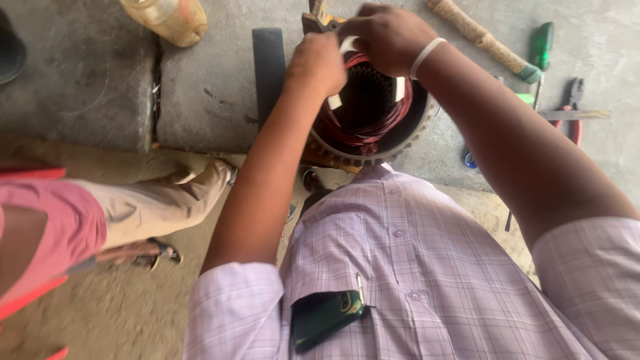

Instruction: The person cuts a strip of gray insulating sheet with scissors and fits it around the inside of a wound electric motor stator, pressing the liner against the copper windings. They trim the sheet to length, insert it into the stator bore, and adjust it around the circumference.

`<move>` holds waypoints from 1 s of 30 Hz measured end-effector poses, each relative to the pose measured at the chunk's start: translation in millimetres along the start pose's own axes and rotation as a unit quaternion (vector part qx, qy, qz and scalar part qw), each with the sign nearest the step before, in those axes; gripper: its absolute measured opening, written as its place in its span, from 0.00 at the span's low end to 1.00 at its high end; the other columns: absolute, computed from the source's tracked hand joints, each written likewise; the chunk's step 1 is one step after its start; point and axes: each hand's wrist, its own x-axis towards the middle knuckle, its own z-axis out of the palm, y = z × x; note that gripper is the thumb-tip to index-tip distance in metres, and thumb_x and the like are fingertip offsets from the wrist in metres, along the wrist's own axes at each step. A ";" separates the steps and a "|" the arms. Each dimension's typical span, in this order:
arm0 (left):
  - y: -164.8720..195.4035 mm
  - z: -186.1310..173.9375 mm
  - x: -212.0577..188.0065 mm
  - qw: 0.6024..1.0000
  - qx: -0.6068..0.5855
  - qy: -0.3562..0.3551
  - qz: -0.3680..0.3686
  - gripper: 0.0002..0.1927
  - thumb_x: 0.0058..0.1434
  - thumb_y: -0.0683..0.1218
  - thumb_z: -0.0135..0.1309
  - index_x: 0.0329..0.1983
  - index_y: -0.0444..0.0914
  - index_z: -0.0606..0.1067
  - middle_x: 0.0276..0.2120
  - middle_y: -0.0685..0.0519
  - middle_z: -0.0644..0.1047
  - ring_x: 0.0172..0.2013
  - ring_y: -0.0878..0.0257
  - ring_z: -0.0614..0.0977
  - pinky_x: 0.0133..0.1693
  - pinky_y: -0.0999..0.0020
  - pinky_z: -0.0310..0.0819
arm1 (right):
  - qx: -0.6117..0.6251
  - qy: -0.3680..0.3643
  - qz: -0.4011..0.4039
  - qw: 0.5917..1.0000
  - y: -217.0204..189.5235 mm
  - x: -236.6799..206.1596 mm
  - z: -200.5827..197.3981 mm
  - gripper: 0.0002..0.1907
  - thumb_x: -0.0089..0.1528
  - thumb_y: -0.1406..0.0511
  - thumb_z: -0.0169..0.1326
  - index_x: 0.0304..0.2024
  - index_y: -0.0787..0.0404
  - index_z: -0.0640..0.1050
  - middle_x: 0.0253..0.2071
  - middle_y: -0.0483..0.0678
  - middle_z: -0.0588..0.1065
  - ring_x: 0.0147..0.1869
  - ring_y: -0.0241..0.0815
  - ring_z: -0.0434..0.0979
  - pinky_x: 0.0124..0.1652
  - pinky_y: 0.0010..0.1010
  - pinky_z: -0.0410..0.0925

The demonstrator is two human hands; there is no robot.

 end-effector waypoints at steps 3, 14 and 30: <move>12.2 -4.2 -27.8 0.998 0.015 0.036 -0.051 0.16 0.55 0.42 0.58 0.46 0.30 0.77 0.42 0.34 0.79 0.46 0.41 0.82 0.49 0.54 0.77 | -0.014 -0.018 -0.047 0.999 7.8 10.2 6.5 0.15 0.68 0.63 0.52 0.55 0.41 0.82 0.49 0.49 0.77 0.54 0.52 0.76 0.52 0.45 0.69; 68.3 1.6 -37.3 0.952 0.078 -0.003 -0.297 0.12 0.63 0.45 0.52 0.42 0.33 0.82 0.45 0.36 0.80 0.46 0.40 0.82 0.48 0.49 0.78 | 0.032 0.094 -0.222 0.970 70.8 32.9 40.5 0.10 0.65 0.68 0.55 0.47 0.55 0.84 0.40 0.51 0.81 0.43 0.50 0.82 0.42 0.41 0.74; 67.0 12.3 -32.8 0.899 0.104 -0.115 -0.410 0.13 0.61 0.42 0.56 0.48 0.34 0.81 0.48 0.36 0.79 0.52 0.41 0.82 0.53 0.52 0.76 | -0.046 -0.066 -0.217 0.973 53.4 53.6 40.5 0.10 0.64 0.67 0.56 0.44 0.51 0.85 0.39 0.50 0.82 0.43 0.50 0.83 0.37 0.41 0.75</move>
